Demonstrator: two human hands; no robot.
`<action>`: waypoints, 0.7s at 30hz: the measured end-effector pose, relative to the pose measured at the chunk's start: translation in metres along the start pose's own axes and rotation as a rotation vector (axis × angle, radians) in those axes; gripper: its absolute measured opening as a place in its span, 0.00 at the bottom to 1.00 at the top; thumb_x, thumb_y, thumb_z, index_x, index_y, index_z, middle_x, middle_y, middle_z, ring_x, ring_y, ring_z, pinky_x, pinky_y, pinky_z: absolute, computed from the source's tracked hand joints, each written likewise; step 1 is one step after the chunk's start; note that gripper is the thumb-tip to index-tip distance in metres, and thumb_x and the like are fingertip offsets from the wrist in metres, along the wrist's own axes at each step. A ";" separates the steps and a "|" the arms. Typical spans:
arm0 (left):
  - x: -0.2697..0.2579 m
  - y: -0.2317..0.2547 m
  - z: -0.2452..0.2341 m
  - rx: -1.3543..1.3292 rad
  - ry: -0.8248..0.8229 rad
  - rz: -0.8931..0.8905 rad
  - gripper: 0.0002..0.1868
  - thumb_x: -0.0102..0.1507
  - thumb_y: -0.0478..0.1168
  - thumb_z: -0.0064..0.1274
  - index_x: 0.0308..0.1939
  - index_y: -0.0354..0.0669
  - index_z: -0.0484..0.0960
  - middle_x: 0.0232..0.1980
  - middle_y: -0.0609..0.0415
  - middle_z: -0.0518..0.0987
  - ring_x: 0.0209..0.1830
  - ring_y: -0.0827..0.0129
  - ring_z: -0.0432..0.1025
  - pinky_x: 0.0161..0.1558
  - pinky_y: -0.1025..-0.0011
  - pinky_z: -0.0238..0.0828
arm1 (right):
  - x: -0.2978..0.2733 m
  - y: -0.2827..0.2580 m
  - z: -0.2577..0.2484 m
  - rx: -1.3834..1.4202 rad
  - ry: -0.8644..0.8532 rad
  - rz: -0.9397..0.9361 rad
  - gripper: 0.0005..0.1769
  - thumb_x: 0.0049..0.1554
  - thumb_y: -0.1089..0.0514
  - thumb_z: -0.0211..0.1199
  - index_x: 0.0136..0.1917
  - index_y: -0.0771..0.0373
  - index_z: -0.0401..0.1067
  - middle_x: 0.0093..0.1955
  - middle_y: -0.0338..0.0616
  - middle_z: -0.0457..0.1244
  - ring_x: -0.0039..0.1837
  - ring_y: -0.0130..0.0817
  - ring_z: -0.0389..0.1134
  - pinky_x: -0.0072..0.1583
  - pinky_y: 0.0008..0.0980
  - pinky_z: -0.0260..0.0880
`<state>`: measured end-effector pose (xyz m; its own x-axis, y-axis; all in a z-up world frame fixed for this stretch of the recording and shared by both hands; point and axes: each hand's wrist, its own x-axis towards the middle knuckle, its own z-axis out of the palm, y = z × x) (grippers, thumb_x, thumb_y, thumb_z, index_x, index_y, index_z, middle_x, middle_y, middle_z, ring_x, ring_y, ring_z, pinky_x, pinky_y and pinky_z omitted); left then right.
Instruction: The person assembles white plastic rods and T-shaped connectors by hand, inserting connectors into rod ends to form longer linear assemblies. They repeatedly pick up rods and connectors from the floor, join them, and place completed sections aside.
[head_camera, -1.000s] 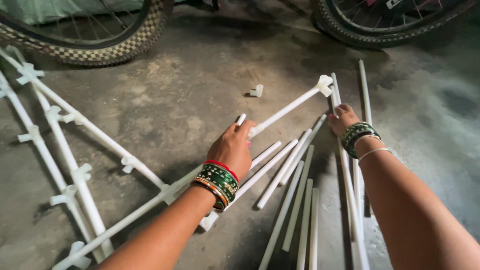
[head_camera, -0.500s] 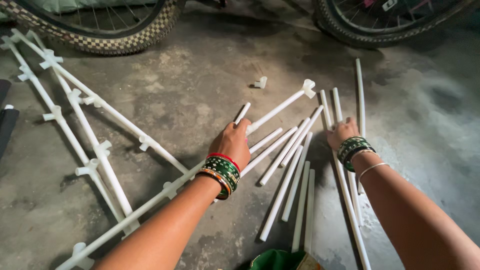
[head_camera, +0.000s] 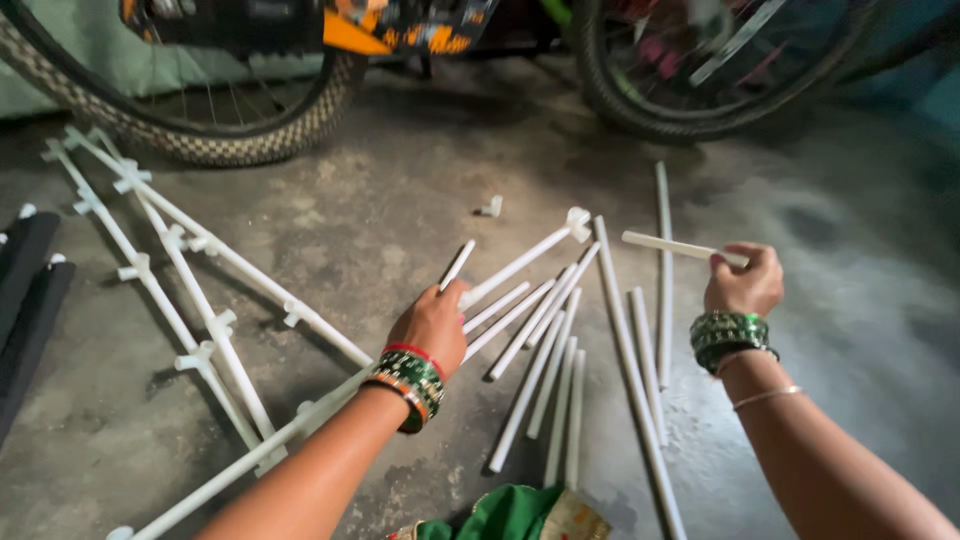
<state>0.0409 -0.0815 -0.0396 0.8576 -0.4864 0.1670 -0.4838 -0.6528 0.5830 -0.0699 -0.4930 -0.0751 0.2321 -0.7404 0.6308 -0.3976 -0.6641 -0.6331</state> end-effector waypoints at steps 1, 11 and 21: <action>-0.008 0.002 -0.005 -0.019 0.007 0.007 0.17 0.62 0.36 0.52 0.55 0.53 0.76 0.49 0.45 0.79 0.48 0.46 0.76 0.48 0.54 0.74 | 0.004 -0.008 -0.017 0.040 -0.047 0.133 0.10 0.55 0.64 0.74 0.49 0.62 0.76 0.46 0.47 0.67 0.46 0.41 0.70 0.50 0.40 0.71; -0.077 -0.022 -0.079 -0.089 0.133 -0.001 0.12 0.61 0.47 0.58 0.45 0.49 0.81 0.44 0.45 0.82 0.45 0.47 0.76 0.46 0.54 0.73 | -0.020 -0.038 -0.090 1.049 -0.257 0.734 0.14 0.65 0.56 0.58 0.57 0.68 0.63 0.52 0.55 0.65 0.52 0.50 0.72 0.53 0.48 0.80; -0.121 -0.071 -0.089 -0.100 0.004 -0.019 0.09 0.58 0.48 0.62 0.41 0.57 0.85 0.45 0.50 0.80 0.46 0.54 0.77 0.47 0.59 0.74 | -0.079 -0.080 -0.107 1.182 -0.287 0.856 0.14 0.67 0.60 0.45 0.58 0.76 0.57 0.59 0.72 0.64 0.58 0.65 0.72 0.57 0.61 0.79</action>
<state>-0.0129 0.0753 -0.0303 0.8674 -0.4718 0.1581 -0.4475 -0.6008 0.6624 -0.1517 -0.3697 -0.0260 0.5244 -0.8413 -0.1309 0.4005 0.3794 -0.8341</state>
